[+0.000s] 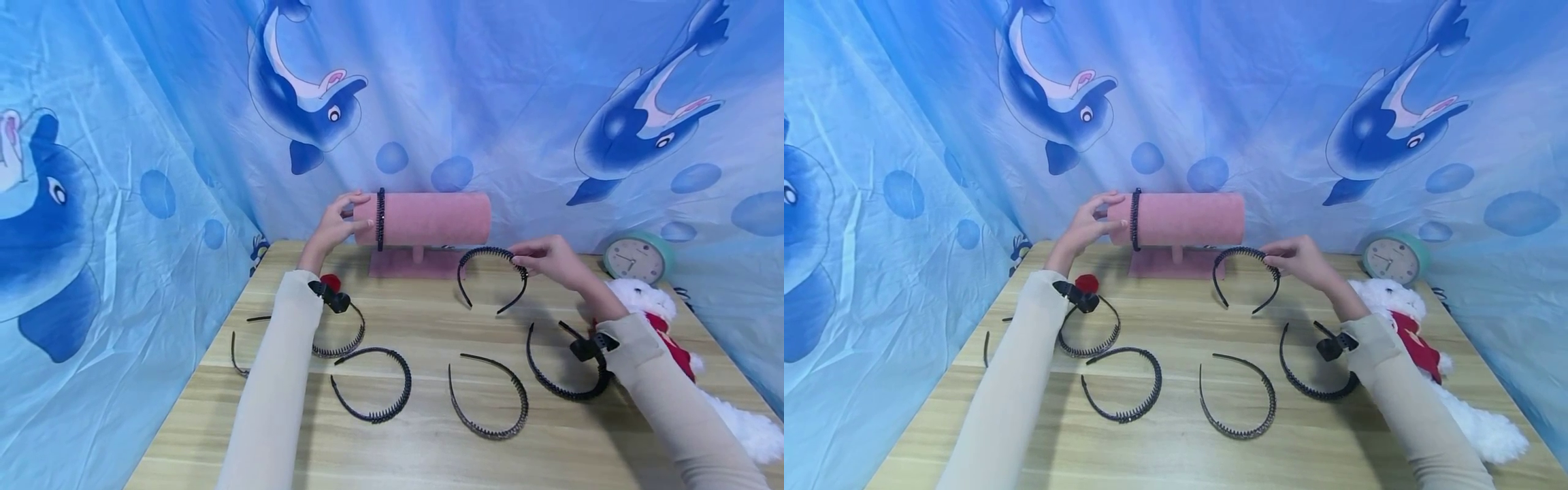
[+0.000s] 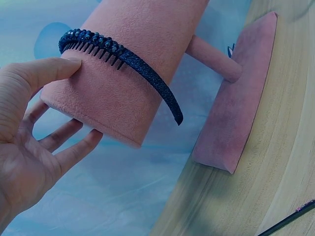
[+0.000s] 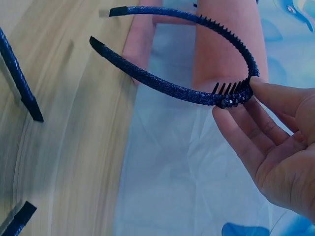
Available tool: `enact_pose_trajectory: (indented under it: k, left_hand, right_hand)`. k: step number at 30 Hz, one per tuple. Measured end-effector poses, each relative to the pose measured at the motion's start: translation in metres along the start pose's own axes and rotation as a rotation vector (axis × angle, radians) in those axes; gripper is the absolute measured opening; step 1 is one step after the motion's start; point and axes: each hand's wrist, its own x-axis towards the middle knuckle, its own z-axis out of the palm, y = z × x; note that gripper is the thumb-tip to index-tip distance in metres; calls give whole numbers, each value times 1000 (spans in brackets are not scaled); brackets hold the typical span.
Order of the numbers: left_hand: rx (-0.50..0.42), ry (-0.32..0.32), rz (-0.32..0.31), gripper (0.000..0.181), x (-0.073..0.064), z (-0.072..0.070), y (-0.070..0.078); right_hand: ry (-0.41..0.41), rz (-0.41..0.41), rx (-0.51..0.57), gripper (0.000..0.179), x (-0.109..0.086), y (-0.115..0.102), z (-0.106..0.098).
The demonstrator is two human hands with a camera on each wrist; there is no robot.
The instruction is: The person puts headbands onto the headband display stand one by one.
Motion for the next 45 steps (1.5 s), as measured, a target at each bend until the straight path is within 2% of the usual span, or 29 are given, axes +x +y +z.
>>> enact_pose_trajectory:
  k: [10,15,19,21,26,32,45]
  left_hand:
    - [-18,-13,-17,58,0,0,2]
    - [-33,-30,-35,60,-8,-1,20]
    - [-18,-37,-40,59,-14,-1,32]
    - [-17,-29,-29,58,-10,0,25]
    - [-4,-1,-7,57,2,0,1]
    - [12,-2,-12,58,1,1,-1]
    - [-10,-17,-51,61,2,1,3]
  right_hand:
    - [9,127,22,40,-7,5,-26]
    - [56,182,70,48,-5,11,-36]
    - [97,206,52,50,-4,11,-44]
    - [114,219,21,49,-5,8,-47]
    - [189,198,-6,47,-5,4,-50]
    - [304,143,49,45,1,2,-42]
    - [560,84,32,29,34,-15,-19]
